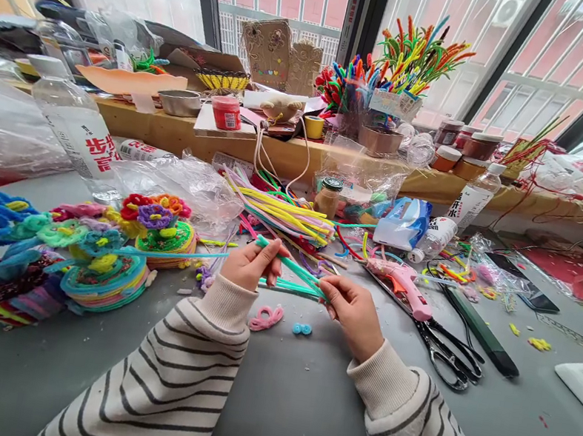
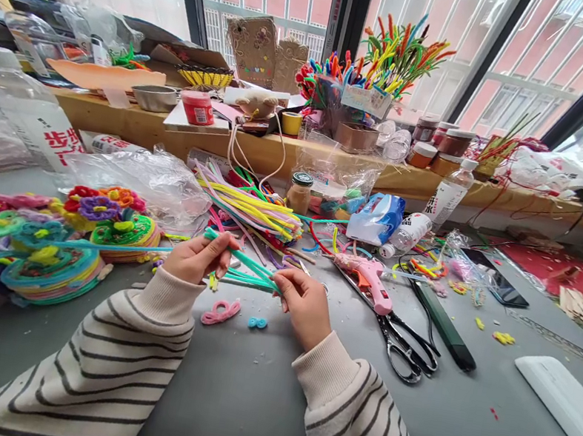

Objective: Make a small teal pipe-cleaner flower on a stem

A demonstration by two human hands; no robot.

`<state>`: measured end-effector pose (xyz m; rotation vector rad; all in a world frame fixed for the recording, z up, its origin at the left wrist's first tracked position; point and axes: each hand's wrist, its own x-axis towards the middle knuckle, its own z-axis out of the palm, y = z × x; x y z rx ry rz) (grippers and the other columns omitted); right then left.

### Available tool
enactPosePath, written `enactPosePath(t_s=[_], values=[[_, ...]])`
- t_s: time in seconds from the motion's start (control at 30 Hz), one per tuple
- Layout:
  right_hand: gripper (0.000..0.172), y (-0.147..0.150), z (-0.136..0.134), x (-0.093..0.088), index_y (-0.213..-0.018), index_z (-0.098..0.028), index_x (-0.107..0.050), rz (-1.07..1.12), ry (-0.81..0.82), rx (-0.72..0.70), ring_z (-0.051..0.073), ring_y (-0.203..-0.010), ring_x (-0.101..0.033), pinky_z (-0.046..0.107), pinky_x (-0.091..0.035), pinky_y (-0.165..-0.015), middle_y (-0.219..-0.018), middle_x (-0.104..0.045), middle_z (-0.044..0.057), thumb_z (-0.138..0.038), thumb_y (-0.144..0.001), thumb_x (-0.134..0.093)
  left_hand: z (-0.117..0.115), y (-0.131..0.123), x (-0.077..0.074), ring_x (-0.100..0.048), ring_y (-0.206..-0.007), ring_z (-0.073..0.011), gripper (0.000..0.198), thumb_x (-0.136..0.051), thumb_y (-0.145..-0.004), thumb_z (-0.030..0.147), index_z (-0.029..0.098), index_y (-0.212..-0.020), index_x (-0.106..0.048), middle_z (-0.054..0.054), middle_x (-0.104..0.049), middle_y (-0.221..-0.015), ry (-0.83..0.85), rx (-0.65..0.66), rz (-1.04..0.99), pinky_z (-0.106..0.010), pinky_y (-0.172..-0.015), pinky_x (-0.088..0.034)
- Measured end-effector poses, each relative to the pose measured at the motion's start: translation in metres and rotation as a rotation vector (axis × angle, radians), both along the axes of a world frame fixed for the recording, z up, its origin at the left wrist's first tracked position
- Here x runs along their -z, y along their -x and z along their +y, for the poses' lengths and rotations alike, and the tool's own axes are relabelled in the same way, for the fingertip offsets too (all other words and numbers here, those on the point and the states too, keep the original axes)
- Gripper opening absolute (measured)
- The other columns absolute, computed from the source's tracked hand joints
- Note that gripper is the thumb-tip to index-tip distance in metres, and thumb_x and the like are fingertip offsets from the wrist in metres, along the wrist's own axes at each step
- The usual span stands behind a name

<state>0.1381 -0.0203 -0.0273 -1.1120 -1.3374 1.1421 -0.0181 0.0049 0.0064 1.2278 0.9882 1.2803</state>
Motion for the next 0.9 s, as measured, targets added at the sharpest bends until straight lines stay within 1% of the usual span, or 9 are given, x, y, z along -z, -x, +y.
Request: enactPosePath(t_s=[0.1,0.27,0.33,0.5,0.57,0.63,0.77,0.83,0.9], values=[[0.017,-0.001,0.001,0.001,-0.072,-0.015,-0.059,0.004,0.004,0.030,0.004,-0.040,-0.036,0.019,-0.029,-0.039,-0.056,-0.052,-0.002,-0.031,-0.069,-0.053,0.001,0.003,-0.003,-0.044,-0.032,-0.0034,0.025,-0.053,-0.066,0.036,0.011,-0.062,-0.058,0.005,-0.048,-0.041,-0.036,-0.102,0.032,-0.014,-0.034,-0.034],[0.018,-0.002,-0.001,0.001,-0.075,-0.015,-0.060,-0.017,-0.029,0.086,0.004,-0.040,-0.035,0.019,-0.029,-0.039,-0.053,-0.050,-0.003,-0.030,-0.068,-0.054,-0.002,0.005,-0.010,-0.051,-0.039,-0.0065,0.021,-0.063,-0.055,0.032,0.012,-0.060,-0.060,0.004,-0.054,-0.044,-0.027,-0.245,0.172,-0.015,-0.041,-0.042],[0.018,-0.005,-0.002,0.001,-0.075,-0.015,-0.060,-0.032,-0.059,0.137,0.005,-0.041,-0.036,0.019,-0.030,-0.040,-0.053,-0.049,-0.003,-0.030,-0.068,-0.054,-0.001,0.009,-0.010,-0.055,-0.043,-0.0085,0.020,-0.064,-0.053,0.031,0.013,-0.060,-0.060,0.004,-0.056,-0.045,-0.016,-0.222,0.185,-0.017,-0.045,-0.046],[0.020,-0.021,-0.001,-0.001,-0.076,-0.015,-0.059,-0.034,-0.107,0.252,0.007,-0.045,-0.045,0.019,-0.036,-0.041,-0.055,-0.052,-0.002,-0.032,-0.068,-0.054,0.004,0.016,0.000,-0.058,-0.048,-0.0122,0.019,-0.065,-0.050,0.029,0.013,-0.060,-0.062,0.000,-0.060,-0.049,-0.049,-0.032,0.301,-0.021,-0.050,-0.049],[0.021,-0.033,-0.001,-0.003,-0.075,-0.015,-0.058,-0.047,-0.122,0.303,0.009,-0.049,-0.050,0.021,-0.041,-0.045,-0.059,-0.055,0.000,-0.034,-0.066,-0.055,0.007,0.018,0.006,-0.059,-0.050,-0.0137,0.019,-0.064,-0.051,0.030,0.014,-0.061,-0.063,-0.001,-0.062,-0.052,-0.091,-0.011,0.357,-0.023,-0.052,-0.050],[0.023,-0.048,-0.006,-0.005,-0.075,-0.015,-0.057,-0.101,-0.146,0.386,0.011,-0.053,-0.053,0.022,-0.044,-0.047,-0.062,-0.058,0.001,-0.035,-0.064,-0.057,0.010,0.020,0.010,-0.060,-0.052,-0.0151,0.020,-0.063,-0.053,0.031,0.014,-0.064,-0.064,-0.002,-0.062,-0.054,-0.146,-0.024,0.404,-0.024,-0.053,-0.050],[0.025,-0.086,-0.032,-0.003,-0.075,-0.016,-0.058,-0.337,-0.117,0.596,0.014,-0.059,-0.057,0.025,-0.046,-0.055,-0.067,-0.061,0.003,-0.039,-0.066,-0.054,0.015,0.026,0.014,-0.061,-0.058,-0.0164,0.023,-0.060,-0.055,0.033,0.015,-0.069,-0.066,-0.004,-0.065,-0.062,-0.223,-0.106,0.437,-0.027,-0.059,-0.051],[0.024,-0.106,-0.049,0.000,-0.074,-0.018,-0.059,-0.592,-0.133,0.653,0.015,-0.061,-0.057,0.026,-0.046,-0.057,-0.072,-0.062,0.003,-0.040,-0.067,-0.052,0.016,0.028,0.014,-0.061,-0.059,-0.0161,0.023,-0.060,-0.056,0.033,0.016,-0.070,-0.067,-0.003,-0.066,-0.064,-0.235,-0.153,0.452,-0.026,-0.061,-0.051],[0.023,-0.125,-0.063,0.004,-0.072,-0.019,-0.060,-0.869,-0.215,0.641,0.015,-0.063,-0.056,0.028,-0.044,-0.061,-0.076,-0.062,0.003,-0.039,-0.070,-0.048,0.016,0.028,0.014,-0.062,-0.059,-0.0155,0.023,-0.060,-0.056,0.033,0.017,-0.072,-0.067,-0.003,-0.066,-0.065,-0.226,-0.199,0.447,-0.025,-0.061,-0.051]])
